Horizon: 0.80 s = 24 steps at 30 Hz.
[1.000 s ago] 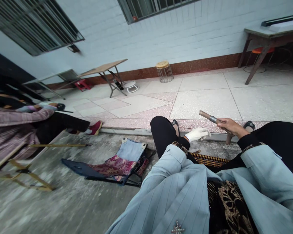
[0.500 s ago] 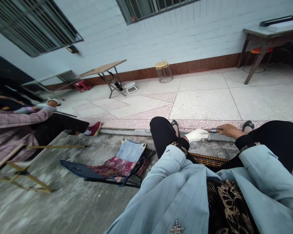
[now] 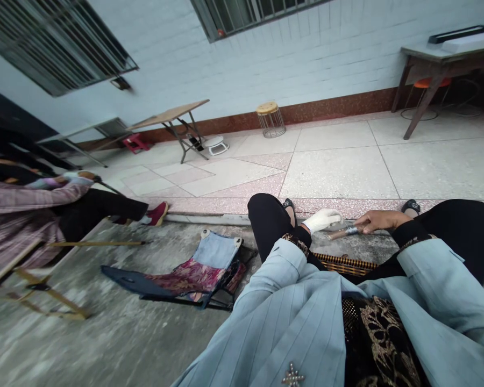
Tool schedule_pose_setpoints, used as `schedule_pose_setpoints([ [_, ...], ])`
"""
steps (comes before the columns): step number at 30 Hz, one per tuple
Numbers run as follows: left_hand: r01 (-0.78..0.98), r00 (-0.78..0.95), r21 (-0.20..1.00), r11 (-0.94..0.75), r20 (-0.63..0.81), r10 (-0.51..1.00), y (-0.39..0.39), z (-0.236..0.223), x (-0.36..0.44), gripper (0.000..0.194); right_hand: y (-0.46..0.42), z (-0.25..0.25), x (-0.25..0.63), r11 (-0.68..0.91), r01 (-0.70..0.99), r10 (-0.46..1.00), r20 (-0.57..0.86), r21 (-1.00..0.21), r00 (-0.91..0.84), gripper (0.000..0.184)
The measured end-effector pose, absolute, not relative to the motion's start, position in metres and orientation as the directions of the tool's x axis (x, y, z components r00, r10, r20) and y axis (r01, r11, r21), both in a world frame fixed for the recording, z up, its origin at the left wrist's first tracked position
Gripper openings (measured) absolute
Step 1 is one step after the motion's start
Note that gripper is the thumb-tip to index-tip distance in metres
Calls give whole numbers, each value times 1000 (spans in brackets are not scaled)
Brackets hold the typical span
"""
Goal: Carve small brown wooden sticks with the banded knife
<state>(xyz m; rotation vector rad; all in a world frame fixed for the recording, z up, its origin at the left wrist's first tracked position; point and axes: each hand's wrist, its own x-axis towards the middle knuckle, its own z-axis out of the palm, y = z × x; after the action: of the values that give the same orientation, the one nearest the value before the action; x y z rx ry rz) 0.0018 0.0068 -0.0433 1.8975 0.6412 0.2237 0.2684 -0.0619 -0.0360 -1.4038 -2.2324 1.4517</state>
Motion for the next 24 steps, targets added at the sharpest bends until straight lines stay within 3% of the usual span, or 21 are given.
schedule_pose_setpoints([
  [4,256,822,951,-174,-120,557,10,-49,1,39,-61,-25,268,-28,406,795,-266,-914,-545,74],
  [9,255,849,960,-116,-165,503,3,-50,3,40,-56,-31,263,-60,276,989,-94,-959,-110,86],
  [13,279,874,950,-140,-190,448,-5,-45,6,36,-47,-47,264,-107,405,994,-90,-908,62,77],
  [17,301,896,933,-195,-206,394,-9,-40,5,33,-42,-58,267,-172,633,985,-121,-755,123,61],
  [21,310,907,915,-260,-203,369,-9,-39,5,30,-46,-59,266,-150,812,985,-156,-564,74,51],
  [24,316,906,900,-302,-191,378,-8,-39,5,26,-52,-56,263,-76,868,972,-229,-491,-44,42],
])
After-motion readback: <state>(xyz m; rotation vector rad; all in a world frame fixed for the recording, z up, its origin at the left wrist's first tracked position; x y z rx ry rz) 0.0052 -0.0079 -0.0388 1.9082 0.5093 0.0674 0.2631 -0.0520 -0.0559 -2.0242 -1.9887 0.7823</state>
